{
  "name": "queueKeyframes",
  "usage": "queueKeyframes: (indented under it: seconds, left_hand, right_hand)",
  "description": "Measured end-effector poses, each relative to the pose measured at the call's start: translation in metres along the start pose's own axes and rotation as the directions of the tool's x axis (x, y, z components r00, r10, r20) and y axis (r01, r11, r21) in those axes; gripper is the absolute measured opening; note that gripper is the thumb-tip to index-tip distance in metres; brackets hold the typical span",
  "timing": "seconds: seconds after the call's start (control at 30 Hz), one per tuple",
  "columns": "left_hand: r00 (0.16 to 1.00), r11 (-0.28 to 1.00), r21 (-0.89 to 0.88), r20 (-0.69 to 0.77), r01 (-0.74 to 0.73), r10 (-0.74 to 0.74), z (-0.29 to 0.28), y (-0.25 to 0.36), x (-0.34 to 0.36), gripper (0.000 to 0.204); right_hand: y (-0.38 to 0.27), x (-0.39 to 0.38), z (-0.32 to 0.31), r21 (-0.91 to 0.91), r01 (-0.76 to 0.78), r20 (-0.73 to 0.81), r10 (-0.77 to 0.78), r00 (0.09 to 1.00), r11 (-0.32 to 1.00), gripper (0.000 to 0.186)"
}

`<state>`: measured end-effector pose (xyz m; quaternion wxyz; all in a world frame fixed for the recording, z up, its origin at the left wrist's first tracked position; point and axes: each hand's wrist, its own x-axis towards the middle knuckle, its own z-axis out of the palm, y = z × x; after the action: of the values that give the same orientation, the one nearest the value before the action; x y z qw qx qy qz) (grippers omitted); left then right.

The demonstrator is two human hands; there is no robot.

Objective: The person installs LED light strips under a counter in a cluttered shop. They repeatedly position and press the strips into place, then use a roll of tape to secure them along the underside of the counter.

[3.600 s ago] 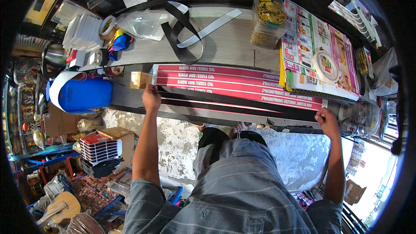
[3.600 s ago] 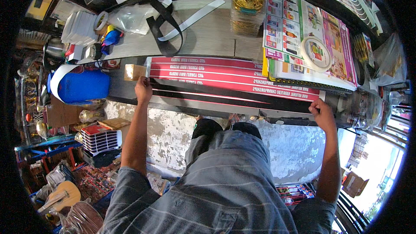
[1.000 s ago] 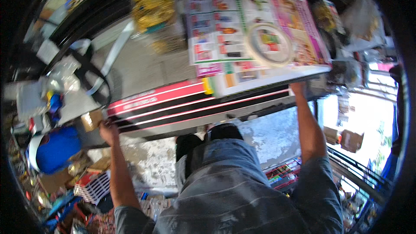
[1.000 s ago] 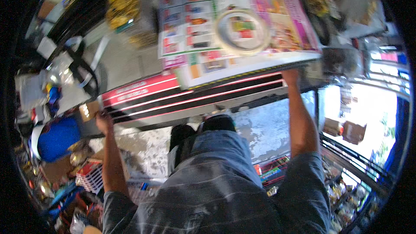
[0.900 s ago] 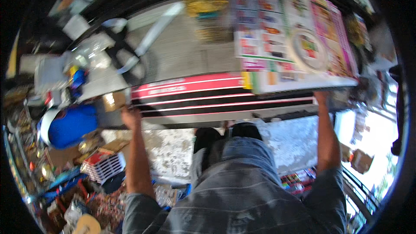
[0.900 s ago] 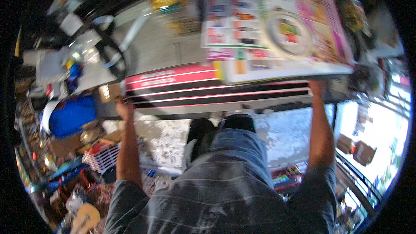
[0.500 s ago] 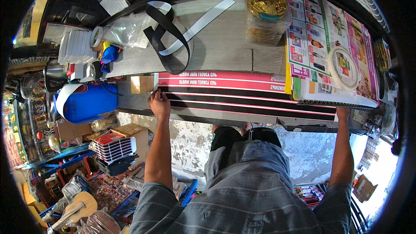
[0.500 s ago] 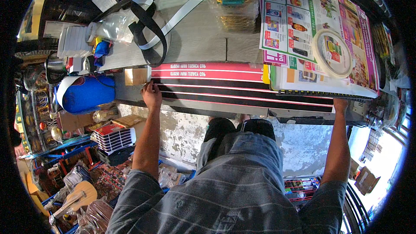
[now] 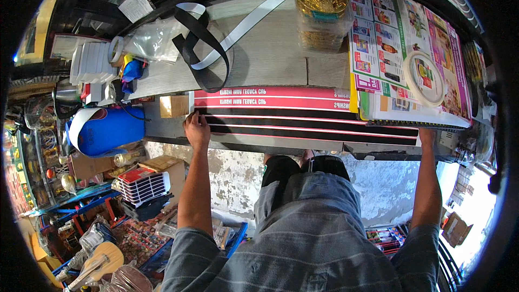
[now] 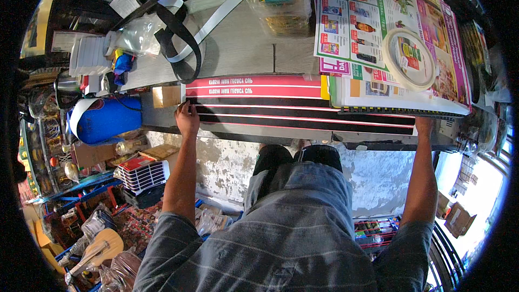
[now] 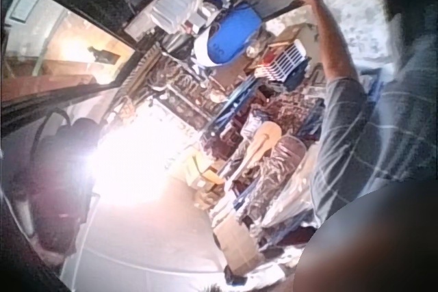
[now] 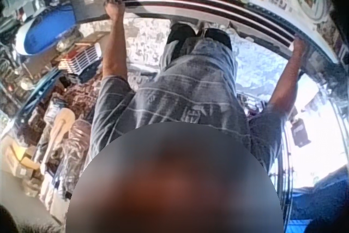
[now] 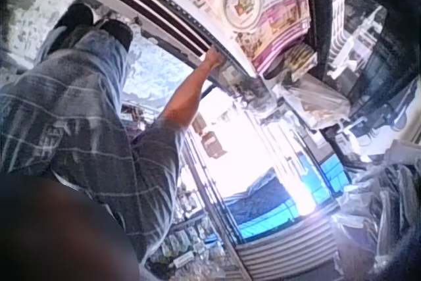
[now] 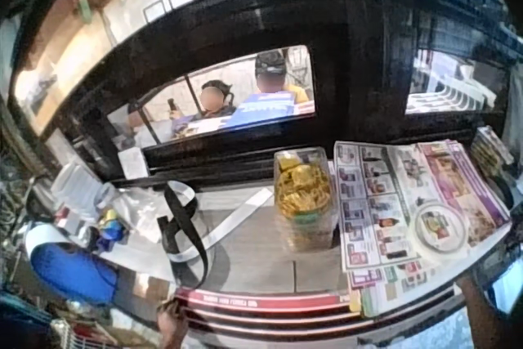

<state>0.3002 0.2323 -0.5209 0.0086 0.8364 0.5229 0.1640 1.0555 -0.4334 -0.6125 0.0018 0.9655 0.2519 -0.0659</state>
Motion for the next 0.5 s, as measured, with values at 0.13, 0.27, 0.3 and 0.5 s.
queueKeyframes:
  seconds: [0.13,0.27,0.3,0.5]
  left_hand:
    - [0.998,0.999,0.015,0.032,0.051,-0.051,-0.001,0.000,0.000,0.031]
    - [0.997,0.999,0.039,0.072,0.011,-0.013,-0.005,0.001,0.004,0.032]
    - [0.996,0.998,0.051,0.080,0.030,-0.034,-0.005,0.003,0.004,0.033]
    - [0.981,0.983,0.142,0.137,0.120,-0.139,-0.010,0.013,0.008,0.041]
  right_hand:
    - [-0.011,-0.004,-0.007,0.063,-0.097,0.064,0.093,0.994,0.993,0.075]
    - [-0.017,-0.003,-0.013,-0.011,-0.136,0.071,0.136,0.988,0.991,0.076]
    - [-0.016,-0.002,-0.015,-0.008,-0.090,0.090,0.091,0.992,0.996,0.075]
    - [-0.026,-0.007,-0.016,-0.273,-0.110,0.069,0.134,0.989,0.956,0.056]
